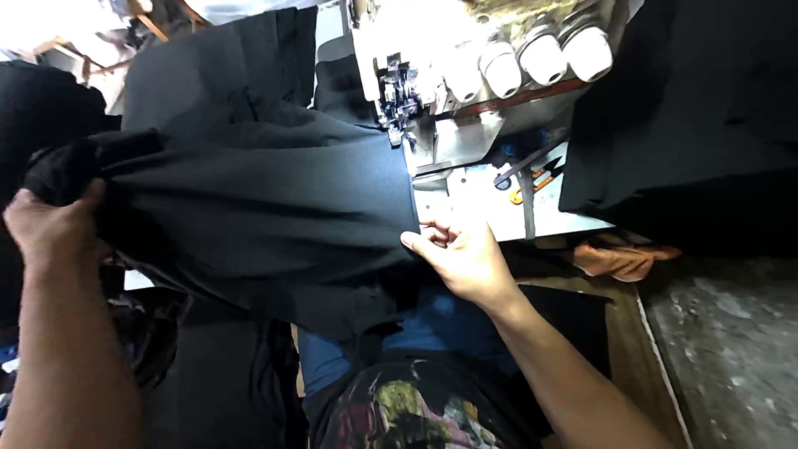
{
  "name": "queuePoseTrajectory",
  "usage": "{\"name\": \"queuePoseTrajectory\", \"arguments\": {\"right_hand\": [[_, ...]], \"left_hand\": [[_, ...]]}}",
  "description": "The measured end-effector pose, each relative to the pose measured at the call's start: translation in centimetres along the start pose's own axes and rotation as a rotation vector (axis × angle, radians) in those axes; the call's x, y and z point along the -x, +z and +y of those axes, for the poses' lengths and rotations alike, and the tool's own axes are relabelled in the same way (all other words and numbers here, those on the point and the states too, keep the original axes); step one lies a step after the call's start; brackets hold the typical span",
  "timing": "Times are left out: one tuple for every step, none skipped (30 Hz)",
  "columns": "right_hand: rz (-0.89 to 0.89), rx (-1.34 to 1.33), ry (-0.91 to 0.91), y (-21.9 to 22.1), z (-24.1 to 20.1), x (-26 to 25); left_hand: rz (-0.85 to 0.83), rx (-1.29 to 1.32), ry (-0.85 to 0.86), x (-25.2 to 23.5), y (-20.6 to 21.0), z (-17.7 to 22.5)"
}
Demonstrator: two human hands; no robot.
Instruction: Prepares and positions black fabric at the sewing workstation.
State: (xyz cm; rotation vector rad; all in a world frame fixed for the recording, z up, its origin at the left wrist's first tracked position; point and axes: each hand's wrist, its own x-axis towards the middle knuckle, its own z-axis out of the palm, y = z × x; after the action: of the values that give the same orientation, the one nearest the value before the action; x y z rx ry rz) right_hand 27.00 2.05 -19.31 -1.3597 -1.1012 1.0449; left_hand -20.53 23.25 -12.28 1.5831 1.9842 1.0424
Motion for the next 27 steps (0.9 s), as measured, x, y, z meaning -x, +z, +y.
{"name": "queuePoseTrajectory", "arguments": {"right_hand": [[-0.013, -0.006, 0.009, -0.2, -0.2, 0.0], [-0.031, -0.010, 0.018, -0.5, -0.4, 0.0], [-0.050, -0.020, 0.025, -0.6, -0.5, -0.1], [-0.067, -0.032, 0.031, -0.7, -0.5, -0.2], [-0.079, -0.045, 0.032, -0.7, -0.4, -0.3], [-0.087, -0.052, 0.036, -0.5, -0.2, -0.4], [-0.090, -0.049, 0.040, -0.2, 0.0, -0.4], [-0.090, -0.041, 0.044, 0.0, 0.2, -0.4], [-0.084, -0.033, 0.048, 0.1, 0.4, -0.4], [-0.071, -0.017, 0.047, 0.0, 0.5, -0.4], [-0.052, 0.005, 0.037, -0.3, 0.4, -0.4], [-0.046, 0.029, 0.022, -0.5, 0.3, -0.5], [-0.050, 0.050, 0.011, -0.8, 0.1, -0.4], [-0.057, 0.063, 0.008, -0.9, -0.1, -0.3], [-0.065, 0.072, 0.012, -1.1, -0.4, -0.2], [-0.067, 0.074, 0.011, -1.2, -0.7, -0.3], [-0.064, 0.079, 0.013, -1.2, -1.0, -0.2], [-0.054, 0.084, 0.019, -1.2, -1.2, -0.1], [-0.029, 0.087, 0.024, -1.1, -1.2, 0.0], [-0.005, 0.081, 0.037, -0.9, -1.2, 0.2], [0.019, 0.063, 0.054, -0.7, -1.1, 0.5], [0.042, 0.050, 0.066, -0.5, -1.0, 0.8], [0.064, 0.034, 0.065, -0.3, -0.9, 1.0], [0.082, 0.013, 0.051, 0.0, -0.8, 1.2], [0.095, -0.002, 0.035, 0.1, -0.6, 1.1], [0.103, -0.021, 0.034, 0.2, -0.5, 0.9], [0.111, -0.030, 0.033, 0.2, -0.4, 0.6]], "left_hand": [[-0.008, 0.058, 0.016, -1.0, -0.7, -0.6], [-0.008, 0.105, 0.034, -1.3, -0.9, -0.4], [-0.003, 0.137, 0.055, -1.1, -0.6, 0.4], [0.019, 0.145, 0.065, -0.7, -0.2, 1.3], [0.063, 0.103, 0.048, -0.1, 0.4, 2.0], [0.106, 0.001, 0.023, 1.0, 1.4, 2.6], [0.146, -0.143, -0.012, 2.4, 2.4, 2.7], [0.184, -0.284, -0.043, 3.8, 3.7, 2.6], [0.228, -0.370, -0.015, 5.5, 5.4, 3.0], [0.264, -0.392, 0.079, 8.1, 7.5, 4.0], [0.257, -0.340, 0.231, 11.3, 9.8, 5.7], [0.170, -0.244, 0.391, 14.6, 12.1, 7.9], [0.045, -0.156, 0.523, 17.6, 14.1, 10.1], [-0.076, -0.085, 0.617, 19.9, 15.8, 12.3], [-0.178, -0.055, 0.676, 21.4, 17.3, 14.4], [-0.260, -0.058, 0.711, 22.2, 18.5, 16.0], [-0.313, -0.102, 0.724, 22.6, 19.4, 16.9], [-0.331, -0.152, 0.720, 23.0, 20.1, 17.3], [-0.307, -0.173, 0.717, 23.2, 20.8, 17.2], [-0.266, -0.178, 0.720, 23.4, 21.2, 17.0], [-0.234, -0.169, 0.719, 23.5, 21.5, 16.8], [-0.217, -0.161, 0.706, 23.7, 21.7, 16.6], [-0.208, -0.145, 0.688, 23.8, 21.8, 16.5], [-0.199, -0.123, 0.670, 23.7, 21.9, 16.5], [-0.185, -0.100, 0.656, 23.5, 22.1, 16.5], [-0.169, -0.077, 0.649, 23.1, 22.3, 16.6], [-0.162, -0.062, 0.647, 22.7, 22.5, 16.7]]}}
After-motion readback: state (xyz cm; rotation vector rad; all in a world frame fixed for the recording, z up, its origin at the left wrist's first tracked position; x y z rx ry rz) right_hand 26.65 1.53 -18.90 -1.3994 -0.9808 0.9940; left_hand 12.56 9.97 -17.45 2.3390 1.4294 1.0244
